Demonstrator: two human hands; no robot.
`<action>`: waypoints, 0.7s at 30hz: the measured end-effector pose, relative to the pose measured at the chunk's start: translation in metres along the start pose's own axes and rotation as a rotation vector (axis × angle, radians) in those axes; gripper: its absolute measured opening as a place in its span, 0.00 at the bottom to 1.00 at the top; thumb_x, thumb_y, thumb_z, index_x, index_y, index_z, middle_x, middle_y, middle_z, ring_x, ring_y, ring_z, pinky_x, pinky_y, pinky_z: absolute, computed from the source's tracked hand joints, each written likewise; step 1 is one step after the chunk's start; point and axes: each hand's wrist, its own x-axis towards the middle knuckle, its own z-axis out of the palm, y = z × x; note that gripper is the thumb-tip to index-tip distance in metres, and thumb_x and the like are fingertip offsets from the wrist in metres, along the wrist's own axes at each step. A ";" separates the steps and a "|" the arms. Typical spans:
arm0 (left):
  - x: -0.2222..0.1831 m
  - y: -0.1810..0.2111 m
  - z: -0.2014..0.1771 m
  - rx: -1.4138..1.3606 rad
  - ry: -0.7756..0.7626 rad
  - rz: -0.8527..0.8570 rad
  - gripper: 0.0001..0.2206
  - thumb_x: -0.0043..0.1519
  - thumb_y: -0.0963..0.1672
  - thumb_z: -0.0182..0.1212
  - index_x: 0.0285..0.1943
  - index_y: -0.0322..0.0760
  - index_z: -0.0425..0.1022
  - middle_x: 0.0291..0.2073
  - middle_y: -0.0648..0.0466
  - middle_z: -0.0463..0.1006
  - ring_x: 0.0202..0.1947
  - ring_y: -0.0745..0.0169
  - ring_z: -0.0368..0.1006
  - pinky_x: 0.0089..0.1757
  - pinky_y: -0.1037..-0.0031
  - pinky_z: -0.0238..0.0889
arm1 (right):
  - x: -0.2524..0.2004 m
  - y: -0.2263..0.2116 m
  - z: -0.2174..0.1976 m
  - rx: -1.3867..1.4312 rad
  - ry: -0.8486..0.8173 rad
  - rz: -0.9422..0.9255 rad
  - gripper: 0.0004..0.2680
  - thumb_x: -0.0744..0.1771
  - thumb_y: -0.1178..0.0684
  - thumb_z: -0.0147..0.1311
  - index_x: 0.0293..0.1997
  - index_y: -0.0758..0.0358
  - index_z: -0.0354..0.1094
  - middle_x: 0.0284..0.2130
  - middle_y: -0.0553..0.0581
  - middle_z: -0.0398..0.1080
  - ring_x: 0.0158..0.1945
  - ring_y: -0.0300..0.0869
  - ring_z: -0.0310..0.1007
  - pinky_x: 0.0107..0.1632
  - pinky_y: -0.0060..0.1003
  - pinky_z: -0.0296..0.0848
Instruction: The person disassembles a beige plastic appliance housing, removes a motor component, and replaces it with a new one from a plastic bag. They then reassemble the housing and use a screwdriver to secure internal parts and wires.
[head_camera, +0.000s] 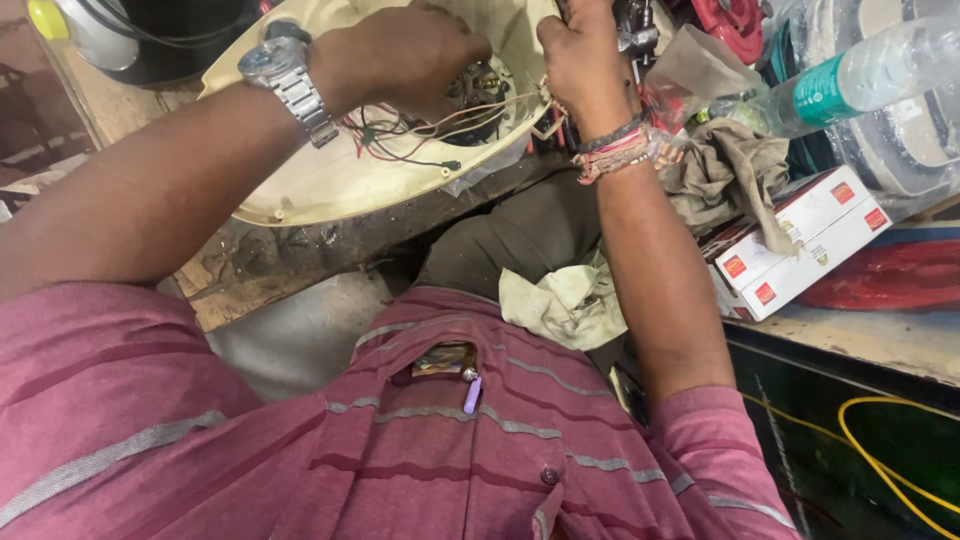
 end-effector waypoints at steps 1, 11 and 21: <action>0.000 0.000 0.000 0.000 0.006 0.011 0.26 0.47 0.46 0.75 0.54 0.34 0.77 0.39 0.41 0.80 0.42 0.40 0.77 0.43 0.55 0.70 | 0.000 0.001 0.000 -0.011 0.003 -0.031 0.12 0.66 0.70 0.45 0.54 0.75 0.67 0.45 0.57 0.76 0.49 0.41 0.75 0.54 0.33 0.71; 0.000 0.016 -0.001 -0.040 0.054 -0.072 0.24 0.48 0.51 0.75 0.48 0.35 0.77 0.35 0.42 0.80 0.39 0.38 0.77 0.39 0.53 0.69 | 0.000 -0.021 0.006 0.065 -0.032 -0.002 0.11 0.68 0.67 0.47 0.55 0.74 0.69 0.48 0.55 0.77 0.51 0.38 0.76 0.57 0.32 0.73; -0.004 -0.012 0.008 -0.099 0.207 -0.057 0.21 0.53 0.50 0.74 0.50 0.32 0.80 0.33 0.40 0.81 0.34 0.40 0.78 0.37 0.55 0.71 | -0.072 0.001 -0.010 0.377 0.055 0.931 0.13 0.70 0.41 0.46 0.57 0.53 0.65 0.35 0.55 0.77 0.31 0.43 0.77 0.29 0.36 0.73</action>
